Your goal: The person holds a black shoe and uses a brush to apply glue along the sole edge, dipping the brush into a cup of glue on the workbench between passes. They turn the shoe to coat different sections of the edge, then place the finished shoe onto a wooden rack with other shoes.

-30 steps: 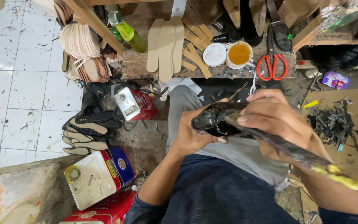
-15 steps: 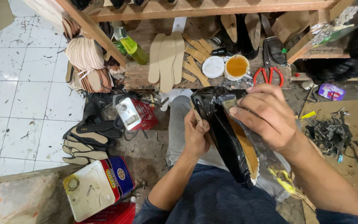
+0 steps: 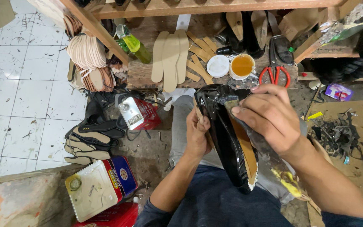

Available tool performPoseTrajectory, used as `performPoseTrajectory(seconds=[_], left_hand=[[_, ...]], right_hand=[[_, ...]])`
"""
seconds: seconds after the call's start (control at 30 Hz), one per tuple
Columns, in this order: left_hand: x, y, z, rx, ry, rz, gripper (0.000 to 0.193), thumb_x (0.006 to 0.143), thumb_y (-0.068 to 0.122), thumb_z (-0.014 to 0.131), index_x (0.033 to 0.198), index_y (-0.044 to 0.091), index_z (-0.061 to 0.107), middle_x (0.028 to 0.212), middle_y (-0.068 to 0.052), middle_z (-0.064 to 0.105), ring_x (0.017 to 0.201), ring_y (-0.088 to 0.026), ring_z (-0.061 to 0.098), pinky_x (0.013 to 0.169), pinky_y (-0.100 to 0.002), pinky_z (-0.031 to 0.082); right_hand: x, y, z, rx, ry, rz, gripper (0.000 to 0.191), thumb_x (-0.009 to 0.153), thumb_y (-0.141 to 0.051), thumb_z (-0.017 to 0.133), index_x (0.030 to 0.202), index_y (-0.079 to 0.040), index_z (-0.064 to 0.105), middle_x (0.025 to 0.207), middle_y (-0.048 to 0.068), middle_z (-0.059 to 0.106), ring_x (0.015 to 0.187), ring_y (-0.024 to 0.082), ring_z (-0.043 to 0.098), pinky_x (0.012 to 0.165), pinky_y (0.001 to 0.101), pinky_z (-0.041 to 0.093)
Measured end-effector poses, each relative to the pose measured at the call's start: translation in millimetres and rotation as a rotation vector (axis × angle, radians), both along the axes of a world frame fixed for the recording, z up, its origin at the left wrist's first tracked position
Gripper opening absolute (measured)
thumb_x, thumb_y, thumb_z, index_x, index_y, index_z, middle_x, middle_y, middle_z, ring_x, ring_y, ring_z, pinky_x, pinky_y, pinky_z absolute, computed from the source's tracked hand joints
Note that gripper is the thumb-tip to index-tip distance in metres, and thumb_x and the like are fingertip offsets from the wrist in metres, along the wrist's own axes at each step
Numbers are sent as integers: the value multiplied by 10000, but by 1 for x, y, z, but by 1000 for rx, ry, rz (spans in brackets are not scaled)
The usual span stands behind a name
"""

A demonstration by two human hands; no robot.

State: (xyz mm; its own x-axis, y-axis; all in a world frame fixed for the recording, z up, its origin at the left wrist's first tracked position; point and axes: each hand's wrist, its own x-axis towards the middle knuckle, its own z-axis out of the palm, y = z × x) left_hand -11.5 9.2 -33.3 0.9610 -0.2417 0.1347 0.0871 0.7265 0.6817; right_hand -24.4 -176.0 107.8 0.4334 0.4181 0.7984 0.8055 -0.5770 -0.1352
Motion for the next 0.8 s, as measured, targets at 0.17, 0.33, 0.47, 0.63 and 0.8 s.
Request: performPoseTrajectory(seconds=[0.17,0.33,0.47,0.63,0.8], left_hand=[[-1,0,-1,2,31,-19,628,924,421,815,1308,-15,575,1152,-34,672,1023,-113,646,916,-262,542],[-1,2,-3,-22,69,-56,557,962,381,780,1291,-20,578,1101,-58,679,948,-131,670,831,-269,573],[1,4,-4,-36,53,-108,528,993,355,791,1298,-17,571,1090,-50,658,933,-129,665,820,-277,579],[4,5,-2,-3,85,-103,586,946,432,779,1283,-7,584,1097,-51,680,941,-119,677,821,-265,583],[4,7,-5,-17,104,-124,556,962,422,784,1259,-2,584,1091,-43,674,937,-115,668,830,-264,576]], right_hand=[[1,-1,-1,36,-19,-2,243,890,-14,729,1113,65,671,1038,160,648,943,316,673,967,498,525],[-1,-2,-4,-17,17,11,246,855,-43,730,1080,46,687,1048,168,668,953,318,683,971,526,524],[0,-2,-6,-23,12,-27,235,877,-38,750,1086,48,687,1060,172,655,950,326,666,988,524,524],[1,-3,-5,-23,22,20,232,881,-54,728,1082,53,684,1068,161,659,952,319,676,992,532,516],[1,-3,-6,-47,16,11,240,866,-59,717,1080,46,698,1051,166,657,947,330,674,989,531,522]])
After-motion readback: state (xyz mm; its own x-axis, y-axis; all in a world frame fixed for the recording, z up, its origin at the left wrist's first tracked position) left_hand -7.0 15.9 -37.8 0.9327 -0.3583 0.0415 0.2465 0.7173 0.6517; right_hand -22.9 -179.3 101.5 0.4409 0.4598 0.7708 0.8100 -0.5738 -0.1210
